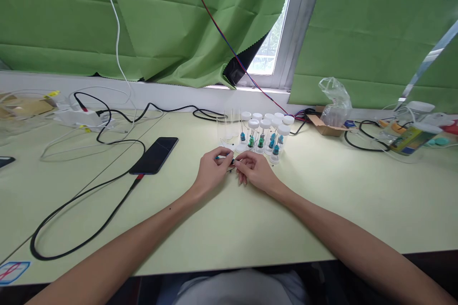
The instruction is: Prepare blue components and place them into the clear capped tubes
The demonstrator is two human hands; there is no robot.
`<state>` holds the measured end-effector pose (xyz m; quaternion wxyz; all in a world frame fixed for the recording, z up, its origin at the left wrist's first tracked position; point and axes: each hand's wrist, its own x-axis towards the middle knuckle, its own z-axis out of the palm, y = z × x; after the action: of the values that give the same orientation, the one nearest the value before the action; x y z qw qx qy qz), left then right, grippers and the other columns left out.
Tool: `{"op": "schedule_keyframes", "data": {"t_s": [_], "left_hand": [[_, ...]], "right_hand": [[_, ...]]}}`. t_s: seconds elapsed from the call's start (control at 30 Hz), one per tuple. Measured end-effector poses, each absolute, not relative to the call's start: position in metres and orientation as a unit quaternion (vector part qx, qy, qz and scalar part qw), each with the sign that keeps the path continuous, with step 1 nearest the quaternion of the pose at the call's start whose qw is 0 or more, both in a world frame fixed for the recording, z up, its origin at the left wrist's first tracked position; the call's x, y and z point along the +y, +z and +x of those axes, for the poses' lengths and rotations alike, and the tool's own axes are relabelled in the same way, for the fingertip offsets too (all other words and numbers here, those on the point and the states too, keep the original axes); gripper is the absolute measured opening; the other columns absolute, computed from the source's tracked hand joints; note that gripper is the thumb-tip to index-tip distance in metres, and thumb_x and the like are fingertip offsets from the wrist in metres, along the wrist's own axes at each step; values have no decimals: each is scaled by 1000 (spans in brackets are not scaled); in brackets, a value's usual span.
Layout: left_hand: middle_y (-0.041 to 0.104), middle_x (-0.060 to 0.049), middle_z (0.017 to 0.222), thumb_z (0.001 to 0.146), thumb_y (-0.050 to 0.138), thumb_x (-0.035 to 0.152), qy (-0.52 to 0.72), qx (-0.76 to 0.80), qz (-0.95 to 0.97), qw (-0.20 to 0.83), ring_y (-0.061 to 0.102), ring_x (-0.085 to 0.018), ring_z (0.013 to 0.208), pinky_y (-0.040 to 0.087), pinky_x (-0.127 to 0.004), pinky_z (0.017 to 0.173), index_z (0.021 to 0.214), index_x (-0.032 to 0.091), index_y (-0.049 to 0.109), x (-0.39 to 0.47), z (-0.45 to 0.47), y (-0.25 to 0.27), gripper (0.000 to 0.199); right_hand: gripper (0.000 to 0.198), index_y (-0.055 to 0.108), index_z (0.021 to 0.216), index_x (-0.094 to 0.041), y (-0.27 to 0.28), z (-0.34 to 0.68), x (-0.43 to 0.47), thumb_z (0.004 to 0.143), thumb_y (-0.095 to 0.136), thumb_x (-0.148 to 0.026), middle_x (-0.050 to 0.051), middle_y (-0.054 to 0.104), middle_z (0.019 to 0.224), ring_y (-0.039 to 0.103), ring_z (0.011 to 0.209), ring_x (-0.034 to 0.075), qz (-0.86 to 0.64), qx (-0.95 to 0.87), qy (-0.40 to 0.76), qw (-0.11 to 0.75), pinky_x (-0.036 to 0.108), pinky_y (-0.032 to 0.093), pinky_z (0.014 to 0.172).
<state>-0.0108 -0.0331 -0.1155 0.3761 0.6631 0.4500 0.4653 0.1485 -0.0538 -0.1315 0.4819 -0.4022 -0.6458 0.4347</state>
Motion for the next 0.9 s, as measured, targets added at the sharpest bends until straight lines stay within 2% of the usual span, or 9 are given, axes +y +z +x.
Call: {"op": "schedule_keyframes", "data": {"t_s": [0.27, 0.9], "left_hand": [[71, -4, 89, 81, 63, 40, 468, 442, 656, 394, 70, -19, 76, 54, -27, 71, 86, 17, 67, -35, -9, -115, 23], [71, -4, 92, 83, 61, 46, 459, 460, 668, 362, 67, -19, 77, 52, -28, 73, 87, 18, 68, -31, -12, -119, 29]], "right_hand": [[24, 59, 89, -19, -131, 149, -54, 86, 62, -42, -2, 61, 56, 60, 45, 14, -408, -648, 422, 485, 24, 47, 44], [23, 54, 88, -20, -129, 147, -60, 87, 62, -42, -3, 60, 63, 61, 49, 13, -424, -678, 366, 477, 24, 48, 51]]}}
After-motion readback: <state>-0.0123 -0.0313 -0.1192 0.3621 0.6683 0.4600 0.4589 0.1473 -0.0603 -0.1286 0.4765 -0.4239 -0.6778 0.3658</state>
